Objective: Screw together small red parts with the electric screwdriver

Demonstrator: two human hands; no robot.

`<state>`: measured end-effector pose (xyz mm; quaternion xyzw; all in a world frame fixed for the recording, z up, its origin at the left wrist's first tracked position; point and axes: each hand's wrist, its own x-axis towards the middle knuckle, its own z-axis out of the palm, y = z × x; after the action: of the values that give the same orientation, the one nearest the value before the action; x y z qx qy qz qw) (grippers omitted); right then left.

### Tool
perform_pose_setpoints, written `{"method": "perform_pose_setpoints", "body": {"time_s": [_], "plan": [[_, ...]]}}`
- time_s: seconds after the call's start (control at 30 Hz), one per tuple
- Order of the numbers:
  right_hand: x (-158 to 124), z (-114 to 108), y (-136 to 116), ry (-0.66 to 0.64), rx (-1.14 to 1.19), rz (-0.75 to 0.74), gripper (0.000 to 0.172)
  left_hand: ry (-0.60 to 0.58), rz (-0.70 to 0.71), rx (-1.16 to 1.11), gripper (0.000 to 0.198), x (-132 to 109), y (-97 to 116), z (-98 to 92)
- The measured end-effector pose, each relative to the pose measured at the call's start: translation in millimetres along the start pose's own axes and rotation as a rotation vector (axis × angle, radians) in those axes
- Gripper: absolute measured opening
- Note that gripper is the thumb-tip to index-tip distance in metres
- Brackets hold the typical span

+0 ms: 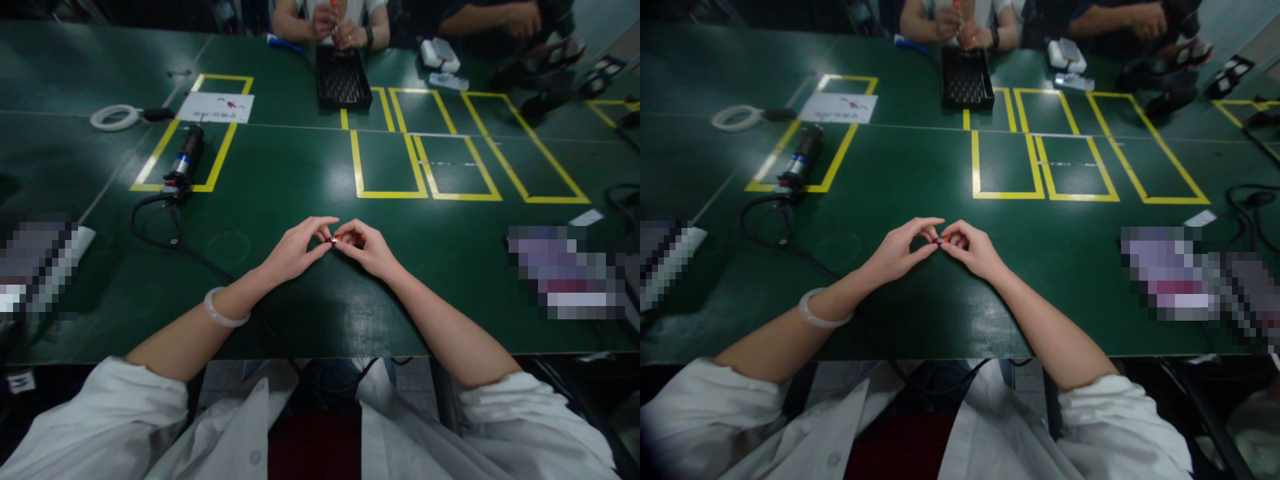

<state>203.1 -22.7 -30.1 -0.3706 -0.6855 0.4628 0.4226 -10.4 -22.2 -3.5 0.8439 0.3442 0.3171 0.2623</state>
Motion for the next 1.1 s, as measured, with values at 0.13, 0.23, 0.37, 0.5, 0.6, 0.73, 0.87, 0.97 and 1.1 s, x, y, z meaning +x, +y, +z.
{"method": "perform_pose_setpoints", "body": {"time_s": [0.13, 0.23, 0.37, 0.5, 0.6, 0.73, 0.87, 0.97, 1.1], "plan": [[0.6, 1.1, 1.6, -0.011, 0.121, 0.080, 0.029, -0.012, 0.012, 0.044, 0.026, -0.9, 1.4, 0.4], [0.6, 1.7, 0.5, -0.019, 0.158, 0.122, 0.035, -0.017, 0.005, 0.091, 0.015, -0.9, 3.0, 0.5], [0.3, 1.4, -0.9, -0.026, 0.156, 0.141, 0.037, 0.014, -0.048, 0.083, 0.013, 0.0, 4.9, 0.6], [0.9, 0.7, -0.1, -0.041, 0.181, 0.154, 0.036, 0.023, -0.045, 0.065, 0.013, -0.1, 4.5, 1.8], [1.8, 0.8, 0.9, -0.034, 0.234, 0.162, 0.036, 0.023, -0.021, 0.065, 0.018, -1.0, 3.4, 3.0], [2.3, 1.2, 2.0, -0.044, 0.288, 0.158, 0.037, 0.005, 0.013, 0.095, 0.013, -2.2, 3.5, 2.9], [1.8, 1.5, 2.3, -0.045, 0.294, 0.154, 0.040, 0.033, -0.018, 0.070, 0.013, -1.8, 4.5, 1.7], [1.2, 2.0, 2.0, -0.031, 0.273, 0.146, 0.044, 0.034, -0.064, 0.036, 0.016, -1.0, 4.8, 1.1], [1.2, 2.6, 0.4, -0.036, 0.266, 0.164, 0.042, 0.025, -0.084, 0.023, 0.018, -0.4, 5.4, 0.9]]}}
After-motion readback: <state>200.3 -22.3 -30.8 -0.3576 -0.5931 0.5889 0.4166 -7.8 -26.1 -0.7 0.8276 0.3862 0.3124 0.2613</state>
